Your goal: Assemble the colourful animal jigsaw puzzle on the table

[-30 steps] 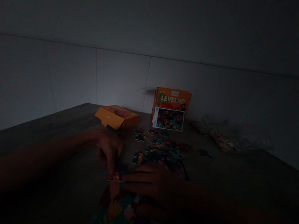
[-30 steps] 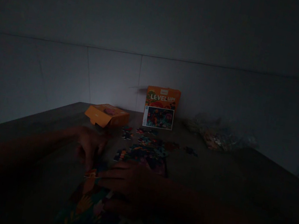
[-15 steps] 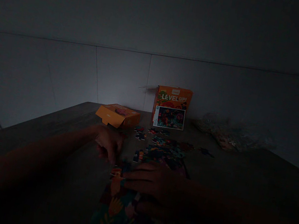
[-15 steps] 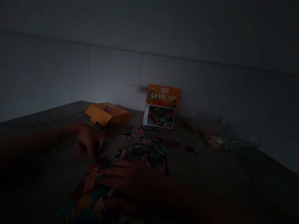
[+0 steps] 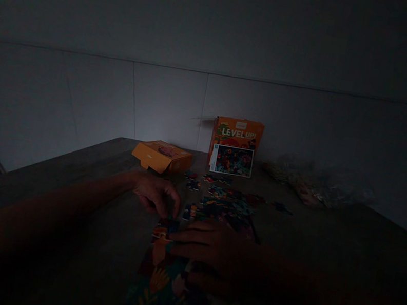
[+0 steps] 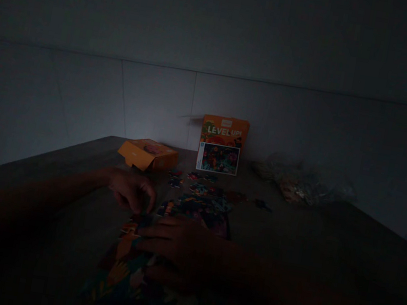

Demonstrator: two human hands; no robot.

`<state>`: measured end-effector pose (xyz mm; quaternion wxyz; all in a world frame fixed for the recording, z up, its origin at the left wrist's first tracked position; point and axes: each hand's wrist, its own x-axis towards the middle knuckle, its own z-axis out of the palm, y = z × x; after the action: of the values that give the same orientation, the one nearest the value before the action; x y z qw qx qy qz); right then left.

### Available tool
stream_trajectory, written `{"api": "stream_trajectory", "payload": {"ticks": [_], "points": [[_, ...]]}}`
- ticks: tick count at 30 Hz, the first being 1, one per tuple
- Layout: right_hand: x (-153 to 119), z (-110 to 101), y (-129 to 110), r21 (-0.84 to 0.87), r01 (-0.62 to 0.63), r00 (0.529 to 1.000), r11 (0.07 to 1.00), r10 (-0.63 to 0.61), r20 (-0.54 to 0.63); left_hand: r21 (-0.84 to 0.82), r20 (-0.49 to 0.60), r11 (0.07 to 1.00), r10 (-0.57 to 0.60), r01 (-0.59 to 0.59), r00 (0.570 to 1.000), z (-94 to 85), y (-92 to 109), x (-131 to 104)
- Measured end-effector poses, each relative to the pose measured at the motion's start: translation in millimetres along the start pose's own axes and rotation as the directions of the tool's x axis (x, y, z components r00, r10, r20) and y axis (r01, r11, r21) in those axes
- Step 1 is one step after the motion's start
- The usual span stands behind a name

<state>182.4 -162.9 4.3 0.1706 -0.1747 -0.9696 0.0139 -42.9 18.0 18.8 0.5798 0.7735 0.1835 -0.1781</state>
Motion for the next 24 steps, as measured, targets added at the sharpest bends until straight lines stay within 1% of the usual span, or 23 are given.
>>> {"api": "stream_trajectory", "payload": {"ticks": [6, 11, 24], "points": [[-0.8, 1.6, 1.0, 0.004, -0.009, 1.0, 1.0, 0.009, 0.011, 0.011, -0.02, 1.0, -0.016, 0.016, 1.0, 2.0, 2.8, -0.3], [-0.7, -0.4, -0.8, -0.012, -0.027, 0.999, 1.0, 0.028, 0.029, 0.005, -0.041, 1.0, -0.027, 0.027, 0.999, 2.5, 1.4, 1.3], [-0.4, 1.0, -0.7, 0.01, -0.031, 0.999, 0.999, 0.03, 0.014, -0.004, -0.082, 1.0, 0.008, -0.009, 0.997, 4.4, -0.7, 2.6]]}}
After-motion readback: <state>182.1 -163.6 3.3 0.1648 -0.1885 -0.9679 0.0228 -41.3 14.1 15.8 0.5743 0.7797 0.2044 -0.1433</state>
